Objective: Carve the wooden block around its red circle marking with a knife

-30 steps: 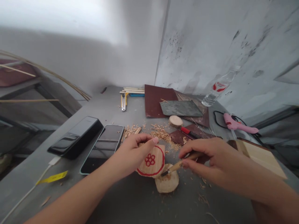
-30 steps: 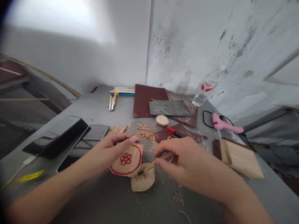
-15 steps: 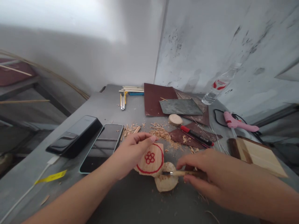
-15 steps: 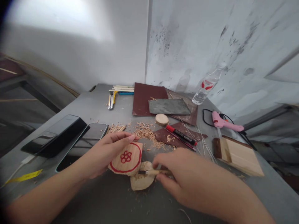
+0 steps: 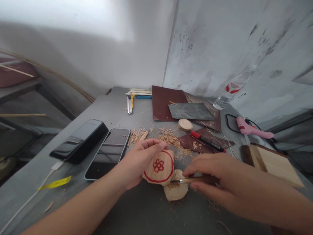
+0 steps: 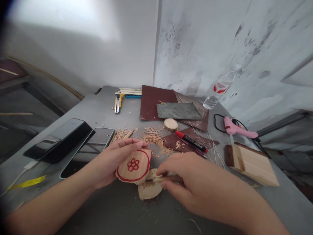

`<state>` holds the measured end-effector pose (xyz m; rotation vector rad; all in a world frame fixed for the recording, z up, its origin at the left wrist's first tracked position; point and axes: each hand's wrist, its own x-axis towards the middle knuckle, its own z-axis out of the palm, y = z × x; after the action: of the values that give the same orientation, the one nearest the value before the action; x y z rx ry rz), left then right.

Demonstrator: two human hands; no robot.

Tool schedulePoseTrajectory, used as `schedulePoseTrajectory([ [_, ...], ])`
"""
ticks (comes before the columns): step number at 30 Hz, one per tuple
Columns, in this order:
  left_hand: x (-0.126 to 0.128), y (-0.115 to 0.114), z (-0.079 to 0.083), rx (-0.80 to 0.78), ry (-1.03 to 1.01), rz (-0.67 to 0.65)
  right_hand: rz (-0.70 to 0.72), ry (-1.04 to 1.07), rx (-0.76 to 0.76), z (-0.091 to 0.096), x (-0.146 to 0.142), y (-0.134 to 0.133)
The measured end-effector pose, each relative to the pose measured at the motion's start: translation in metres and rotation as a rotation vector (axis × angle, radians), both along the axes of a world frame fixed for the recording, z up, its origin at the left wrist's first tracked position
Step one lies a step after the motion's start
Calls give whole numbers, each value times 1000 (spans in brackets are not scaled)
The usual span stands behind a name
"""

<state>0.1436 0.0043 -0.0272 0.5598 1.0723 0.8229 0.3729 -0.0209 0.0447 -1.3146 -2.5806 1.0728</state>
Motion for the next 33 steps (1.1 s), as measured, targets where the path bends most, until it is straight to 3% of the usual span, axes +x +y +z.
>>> schedulePoseTrajectory([
  [6,1,-2,1,-3,-59,-19,-53,212,-100,16,2,-3],
  [11,2,-6,0,11,-75,-44,-104,354,-175,19,2,-4],
  [14,3,-7,0,19,-80,-44,-233,539,-194,15,-2,-2],
  [20,4,-8,3,-16,-122,-46,-375,772,-9,-4,-17,6],
  [28,3,-8,2,-69,-136,-46,-417,1126,-296,-18,-28,5],
  [33,0,-10,2,-33,-211,-112,-440,1120,-245,-17,-25,9],
])
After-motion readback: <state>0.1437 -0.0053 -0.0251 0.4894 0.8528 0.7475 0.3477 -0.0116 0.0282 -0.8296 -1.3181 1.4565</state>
